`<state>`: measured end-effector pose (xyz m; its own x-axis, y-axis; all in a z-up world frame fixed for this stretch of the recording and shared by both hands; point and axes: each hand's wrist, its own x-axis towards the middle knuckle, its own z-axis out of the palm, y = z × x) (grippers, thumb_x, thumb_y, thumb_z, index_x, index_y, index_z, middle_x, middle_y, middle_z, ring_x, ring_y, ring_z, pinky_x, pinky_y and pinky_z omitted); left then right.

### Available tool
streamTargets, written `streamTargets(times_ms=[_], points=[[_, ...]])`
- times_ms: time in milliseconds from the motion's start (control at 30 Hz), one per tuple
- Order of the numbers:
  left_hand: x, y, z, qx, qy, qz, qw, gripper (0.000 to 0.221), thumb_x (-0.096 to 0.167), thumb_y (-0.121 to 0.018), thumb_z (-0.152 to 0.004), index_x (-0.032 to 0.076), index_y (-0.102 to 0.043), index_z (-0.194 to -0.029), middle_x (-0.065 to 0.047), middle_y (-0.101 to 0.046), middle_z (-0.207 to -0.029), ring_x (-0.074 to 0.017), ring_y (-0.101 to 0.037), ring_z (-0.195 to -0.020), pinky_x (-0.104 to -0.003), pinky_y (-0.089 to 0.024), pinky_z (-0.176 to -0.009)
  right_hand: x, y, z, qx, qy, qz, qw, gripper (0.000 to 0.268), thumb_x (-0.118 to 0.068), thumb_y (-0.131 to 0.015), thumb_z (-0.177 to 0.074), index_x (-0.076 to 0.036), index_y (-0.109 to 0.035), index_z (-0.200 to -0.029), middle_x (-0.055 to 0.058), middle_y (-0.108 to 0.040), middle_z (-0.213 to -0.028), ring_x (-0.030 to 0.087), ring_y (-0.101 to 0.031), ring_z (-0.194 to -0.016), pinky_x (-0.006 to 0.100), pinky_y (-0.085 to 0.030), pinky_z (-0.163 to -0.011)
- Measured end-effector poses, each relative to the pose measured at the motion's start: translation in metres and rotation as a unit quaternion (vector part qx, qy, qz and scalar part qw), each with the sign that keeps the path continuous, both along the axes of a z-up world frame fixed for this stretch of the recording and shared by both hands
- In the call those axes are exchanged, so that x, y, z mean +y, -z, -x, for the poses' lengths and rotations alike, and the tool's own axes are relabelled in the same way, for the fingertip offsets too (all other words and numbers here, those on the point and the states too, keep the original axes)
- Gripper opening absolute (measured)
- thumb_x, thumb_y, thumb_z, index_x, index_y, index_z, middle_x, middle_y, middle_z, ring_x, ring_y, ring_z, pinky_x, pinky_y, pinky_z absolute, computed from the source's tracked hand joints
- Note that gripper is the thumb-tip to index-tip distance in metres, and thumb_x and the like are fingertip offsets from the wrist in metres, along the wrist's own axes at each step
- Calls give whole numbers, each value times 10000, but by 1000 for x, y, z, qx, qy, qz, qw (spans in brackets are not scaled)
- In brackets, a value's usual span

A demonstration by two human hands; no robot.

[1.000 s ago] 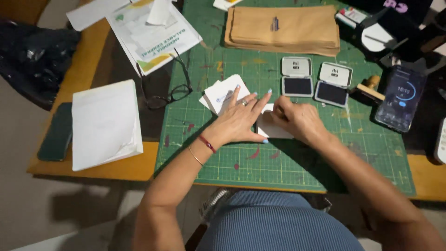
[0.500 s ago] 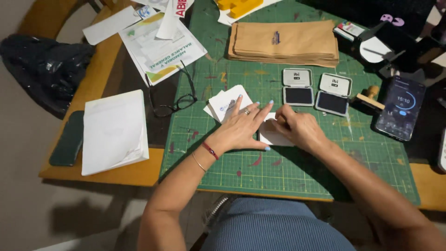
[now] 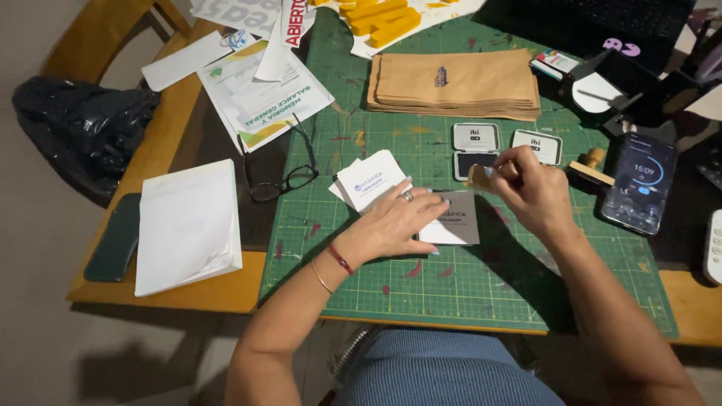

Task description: Stamping small white cards with multiple ink stamps on a workbench

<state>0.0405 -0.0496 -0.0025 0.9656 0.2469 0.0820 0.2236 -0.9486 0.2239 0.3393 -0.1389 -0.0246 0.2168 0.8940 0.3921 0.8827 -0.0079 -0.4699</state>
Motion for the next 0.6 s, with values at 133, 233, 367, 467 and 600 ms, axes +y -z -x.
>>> streamTargets(times_ms=[133, 233, 367, 467, 600], points=[[7, 34, -2, -46, 19, -23, 999, 816, 583, -759, -931, 69, -586, -1541, -201, -696, -1431, -347, -601, -1435, -613, -267, -1320, -1, -1, 6, -15, 6, -17, 1000, 264, -355, -784, -1004, -300, -654, -1227, 95, -652, -661, 410, -725, -738, 504, -562, -750], [7, 32, -1, -63, 21, -7, 998, 714, 496, -768, -967, 69, -614, -1518, -195, -719, -1400, -340, -641, -1393, -586, -333, -1298, -1, -2, 8, -36, 15, -19, 999, 266, -345, -773, -1002, -307, -637, -1227, 78, -622, -607, 393, -712, -674, 504, -568, -750], [8, 34, 2, -75, 20, 1, 997, 678, 481, -732, -995, 60, -613, -1513, -201, -730, -1390, -349, -668, -1364, -549, -405, -1258, -2, -6, 8, -22, 14, -23, 999, 265, -349, -775, -1002, -313, -636, -1224, 73, -599, -596, 392, -708, -682, 495, -562, -736], [9, 34, 3, -89, 23, 4, 996, 633, 459, -711, -1014, 67, -620, -1503, -198, -744, -1369, -353, -689, -1335, -529, -443, -1231, -3, -7, 5, -15, 20, -25, 999, 259, -349, -790, -998, -315, -646, -1210, 60, -595, -587, 381, -710, -684, 479, -558, -735], [8, 29, 2, -123, 35, 8, 992, 412, 332, -639, -1080, 80, -706, -1399, -194, -792, -1263, -349, -751, -1235, -506, -504, -1176, -1, -3, -1, -9, 30, -30, 999, 269, -379, -802, -999, -324, -649, -1214, 63, -594, -588, 377, -708, -694, 482, -556, -751]])
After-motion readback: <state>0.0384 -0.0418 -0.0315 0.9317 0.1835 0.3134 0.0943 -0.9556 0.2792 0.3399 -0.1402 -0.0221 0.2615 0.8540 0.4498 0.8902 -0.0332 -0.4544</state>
